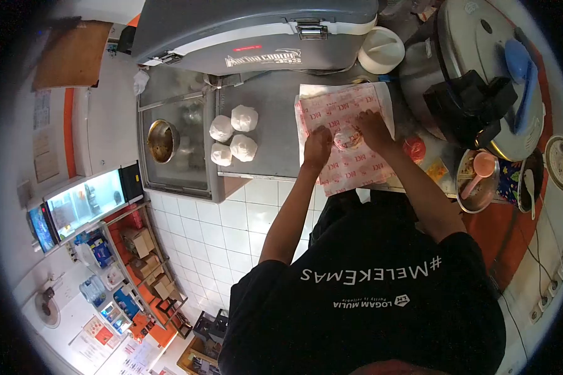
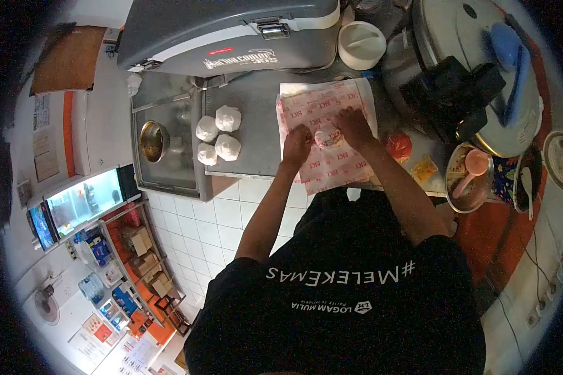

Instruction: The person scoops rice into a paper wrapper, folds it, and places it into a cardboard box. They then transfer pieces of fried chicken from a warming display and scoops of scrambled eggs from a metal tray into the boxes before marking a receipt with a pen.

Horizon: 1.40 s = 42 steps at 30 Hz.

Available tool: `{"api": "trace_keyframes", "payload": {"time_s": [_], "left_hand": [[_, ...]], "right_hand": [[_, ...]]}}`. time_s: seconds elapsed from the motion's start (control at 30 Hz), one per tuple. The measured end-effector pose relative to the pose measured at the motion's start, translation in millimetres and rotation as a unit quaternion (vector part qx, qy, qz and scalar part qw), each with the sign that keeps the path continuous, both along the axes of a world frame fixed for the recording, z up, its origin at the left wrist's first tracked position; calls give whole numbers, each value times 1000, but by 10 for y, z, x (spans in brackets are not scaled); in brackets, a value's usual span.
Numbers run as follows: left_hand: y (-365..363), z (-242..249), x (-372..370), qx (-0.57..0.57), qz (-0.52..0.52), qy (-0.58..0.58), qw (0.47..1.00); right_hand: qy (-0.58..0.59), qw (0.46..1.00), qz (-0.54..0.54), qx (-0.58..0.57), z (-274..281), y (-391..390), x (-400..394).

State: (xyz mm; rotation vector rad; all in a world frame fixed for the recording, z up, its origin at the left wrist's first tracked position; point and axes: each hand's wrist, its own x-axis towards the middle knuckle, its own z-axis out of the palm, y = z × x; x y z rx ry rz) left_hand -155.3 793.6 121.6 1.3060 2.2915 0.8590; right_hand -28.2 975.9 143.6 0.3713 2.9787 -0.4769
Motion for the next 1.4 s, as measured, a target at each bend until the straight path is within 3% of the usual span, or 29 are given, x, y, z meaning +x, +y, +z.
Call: {"api": "trace_keyframes", "payload": {"time_s": [0.03,0.1,0.17,0.2,0.23,0.3,0.33,0.37,0.43,0.5,0.53,0.6,0.63,0.67,0.7,0.73,0.77,0.8,0.83,0.87,0.9,0.97,1.0,1.03,1.1,1.23,1.3,1.33,1.4], "left_hand": [[-58,-19,37,28,-30,1,999],[-170,0,156,55,-61,0,997],[-243,38,297,109,-55,-12,992],[-217,252,377,114,7,-119,986],[-241,229,415,110,8,-119,987],[-266,137,445,103,-37,-7,994],[-257,87,435,39,-63,90,993],[-216,72,393,40,-64,90,993],[-112,32,273,-135,-49,35,989],[-11,138,190,-72,-47,7,996],[88,263,218,-72,19,3,997],[178,269,248,-73,87,2,994],[204,166,246,-11,46,107,993],[202,69,240,51,5,210,976],[198,22,218,51,6,212,976],[180,-24,213,42,-24,76,996],[165,-37,212,32,-57,-62,996],[191,156,168,33,-66,-62,995],[162,366,119,17,-80,-198,977],[121,540,66,-1,-92,-332,939],[65,572,10,-1,-97,-335,937],[-48,617,-102,49,-97,-589,801],[-130,564,-131,71,-62,-637,765],[-160,537,-123,74,-63,-637,765],[-170,553,-145,128,-28,-615,778],[-114,651,-116,267,-32,-520,811],[-165,699,-138,145,14,-515,845],[-203,727,-128,148,18,-513,845],[-221,836,-121,59,176,-568,802]], "right_hand": [[0,1000,-1,-2,-53,-48,82],[96,981,-113,-128,-113,-188,294],[105,981,-105,-127,-262,-264,442],[113,981,-95,-128,-275,-318,500],[112,980,-95,-132,-275,-386,580],[168,964,-119,-171,-192,-451,660],[170,963,-119,-170,-256,-428,663],[133,974,-102,-151,-299,-403,642],[95,984,-85,-128,-388,-332,595],[5,970,-173,-173,-279,-277,356],[6,970,-170,-174,-331,-258,295],[38,913,-333,-235,-380,-281,165],[40,913,-329,-236,-381,-261,163],[49,959,-228,-160,-202,-227,142],[58,987,-124,-81,-102,-208,121],[58,987,-124,-82,-121,-166,149],[-3,973,-109,-202,-159,-81,215],[-62,941,-96,-318,-142,-17,234],[-60,941,-104,-317,-125,21,266],[-132,897,-57,-419,2,78,294],[-202,835,-9,-512,93,111,320],[-180,852,-17,-491,204,63,343],[-156,869,-18,-469,274,39,319],[-156,871,-17,-466,343,38,270],[-197,796,9,-573,673,29,72],[-114,798,-12,-591,930,-125,-55],[-132,838,-92,-522,1143,-205,-154],[-134,838,-87,-521,1144,-292,-188],[-122,901,-144,-390,1026,-445,-256]]}}
